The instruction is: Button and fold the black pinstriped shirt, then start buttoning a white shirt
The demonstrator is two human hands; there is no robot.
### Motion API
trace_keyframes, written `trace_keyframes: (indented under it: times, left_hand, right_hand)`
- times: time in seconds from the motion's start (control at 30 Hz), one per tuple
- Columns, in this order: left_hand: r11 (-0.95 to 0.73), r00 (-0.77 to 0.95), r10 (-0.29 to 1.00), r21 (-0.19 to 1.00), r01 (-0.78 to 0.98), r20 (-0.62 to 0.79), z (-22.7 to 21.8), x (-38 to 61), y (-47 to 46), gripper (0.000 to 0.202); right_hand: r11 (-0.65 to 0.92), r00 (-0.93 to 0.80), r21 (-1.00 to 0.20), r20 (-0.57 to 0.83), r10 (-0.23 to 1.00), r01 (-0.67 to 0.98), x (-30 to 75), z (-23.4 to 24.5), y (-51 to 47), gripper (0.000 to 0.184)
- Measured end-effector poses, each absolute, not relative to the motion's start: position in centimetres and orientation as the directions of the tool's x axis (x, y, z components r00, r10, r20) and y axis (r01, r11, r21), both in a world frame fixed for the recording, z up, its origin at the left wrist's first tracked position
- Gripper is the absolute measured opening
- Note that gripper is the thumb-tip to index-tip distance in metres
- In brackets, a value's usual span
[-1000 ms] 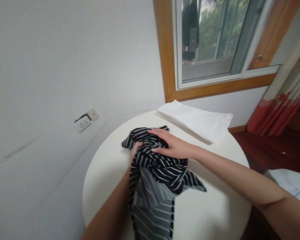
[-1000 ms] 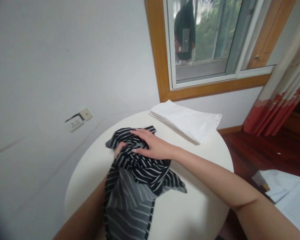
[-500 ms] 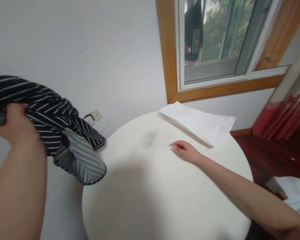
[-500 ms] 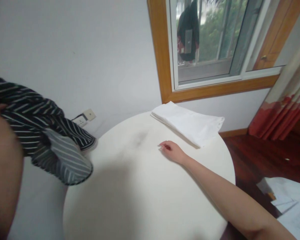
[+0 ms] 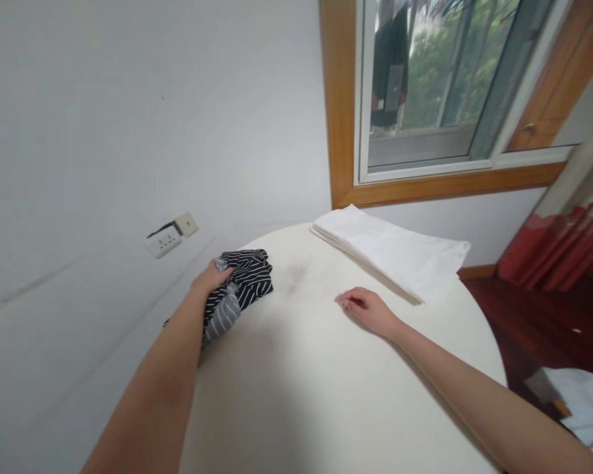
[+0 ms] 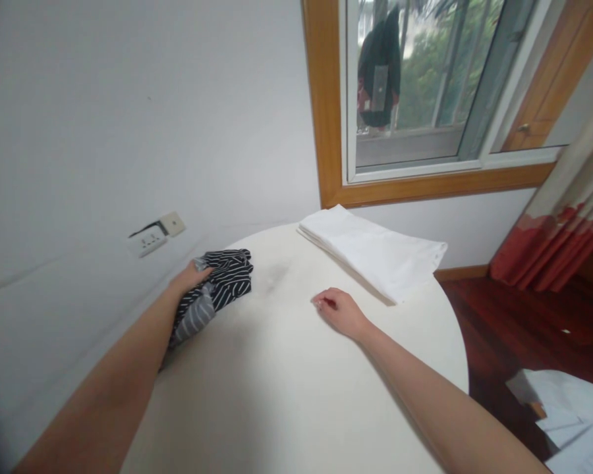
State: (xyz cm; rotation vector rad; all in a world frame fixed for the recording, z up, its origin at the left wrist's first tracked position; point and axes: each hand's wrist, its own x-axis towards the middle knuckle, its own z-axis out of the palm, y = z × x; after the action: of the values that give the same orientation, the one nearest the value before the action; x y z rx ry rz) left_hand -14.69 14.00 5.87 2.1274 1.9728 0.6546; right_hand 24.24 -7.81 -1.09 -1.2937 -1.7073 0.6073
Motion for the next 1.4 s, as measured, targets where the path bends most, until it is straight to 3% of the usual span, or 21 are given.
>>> trace_keyframes:
  times: [0.13,0.3,0.47,0.63,0.8,1.0,1.2,1.3,1.4]
  left_hand:
    - [0.076,-0.119,0.97,0.201,0.977,0.211,7.0,-14.6,14.5,0.09]
    - [-0.029,-0.043,0.87,0.139,0.99,0.491,9.4,-11.5,9.6,0.089]
    - [-0.141,0.137,0.932,-0.013,0.99,0.335,4.9,-9.2,2.9,0.079]
    - [-0.047,0.037,0.964,0.03,0.998,0.262,0.9,-11.6,4.5,0.062]
    - [-0.112,0.105,0.948,0.006,0.994,0.3,0.9,-15.9,8.8,0.054]
    - [-0.247,0.271,0.89,-0.111,0.963,0.368,0.2,-18.8,10.6,0.055]
    - [-0.219,0.253,0.897,-0.134,0.966,0.362,1.0,-17.9,9.6,0.058]
    - [-0.2,0.26,0.864,-0.18,0.963,0.432,2.1,-16.8,8.0,0.064]
    - [-0.215,0.307,0.819,-0.238,0.947,0.485,3.2,-15.9,6.6,0.066]
  right_hand:
    - [0.337,-0.079,-0.809,0.343,0.936,0.482,24.5,-1.1,-7.8,0.024]
    - [0.344,-0.112,-0.799,0.334,0.936,0.493,24.6,-0.9,-7.9,0.024]
    - [0.351,-0.113,-0.794,0.342,0.933,0.496,24.4,-1.0,-7.9,0.024]
    - [0.352,-0.126,-0.781,0.338,0.933,0.515,24.5,-0.9,-7.9,0.023]
    - [0.352,-0.126,-0.798,0.335,0.934,0.489,24.5,-0.7,-7.9,0.023]
    - [0.361,-0.124,-0.798,0.346,0.93,0.482,24.5,-0.6,-7.7,0.023]
    - [0.367,-0.114,-0.792,0.359,0.926,0.488,24.1,0.0,-8.0,0.023]
    - [0.44,-0.123,-0.703,0.454,0.882,0.559,24.8,1.1,-8.1,0.026]
    - [0.46,-0.076,-0.528,0.594,0.801,0.714,27.1,2.2,-7.9,0.03]
